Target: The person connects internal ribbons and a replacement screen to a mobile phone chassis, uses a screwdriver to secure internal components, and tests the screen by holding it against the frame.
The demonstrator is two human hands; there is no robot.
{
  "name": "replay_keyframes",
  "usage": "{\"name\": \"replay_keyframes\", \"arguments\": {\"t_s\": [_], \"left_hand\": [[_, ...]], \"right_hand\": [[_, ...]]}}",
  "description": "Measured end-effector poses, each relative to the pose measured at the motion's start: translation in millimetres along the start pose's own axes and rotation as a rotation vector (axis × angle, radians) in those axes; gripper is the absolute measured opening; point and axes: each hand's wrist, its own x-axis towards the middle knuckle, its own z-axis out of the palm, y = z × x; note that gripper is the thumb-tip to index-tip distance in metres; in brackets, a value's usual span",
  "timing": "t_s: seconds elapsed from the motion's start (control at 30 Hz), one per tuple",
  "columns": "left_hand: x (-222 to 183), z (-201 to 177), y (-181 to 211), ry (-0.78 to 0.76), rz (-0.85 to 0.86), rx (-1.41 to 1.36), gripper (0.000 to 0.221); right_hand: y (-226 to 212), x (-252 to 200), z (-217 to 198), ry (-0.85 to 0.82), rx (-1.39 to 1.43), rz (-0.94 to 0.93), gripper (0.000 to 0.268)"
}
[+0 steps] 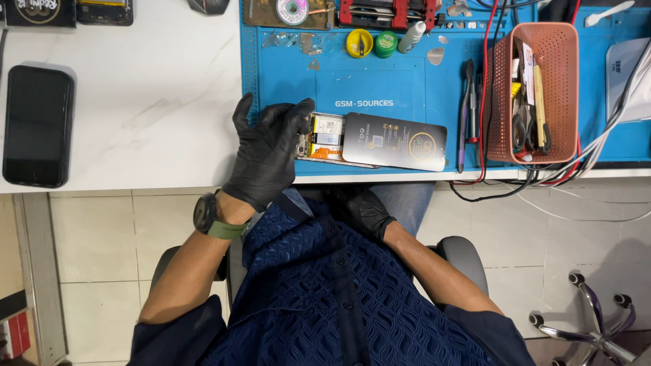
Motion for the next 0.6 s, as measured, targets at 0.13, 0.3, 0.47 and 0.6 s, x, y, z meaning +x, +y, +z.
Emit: {"name": "replay_keyframes", "arguments": {"t_s": [0.13, 0.3, 0.47, 0.6], "left_hand": [[3.9, -11.3, 13.3, -0.050, -0.081, -0.182, 0.087], [-7.0, 2.8, 13.3, -0.115, 0.020, 0.238, 0.105], [1.7, 19.9, -5.4, 0.006, 0.060, 0.158, 0.092], [1.4, 12.4, 3.8, 0.054, 0.070, 0.159, 0.086]], "right_hand": [[-2.4, -2.6, -7.5, 0.000, 0.045, 0.010, 0.068], [-3.7, 0.4, -7.8, -0.005, 0.016, 0.003, 0.063], [7.7, -11.8, 29.3, -0.017, 0.124, 0.054, 0.065], [-1.5, 0.1, 2.3, 0.002, 0.073, 0.029, 0.062]]}}
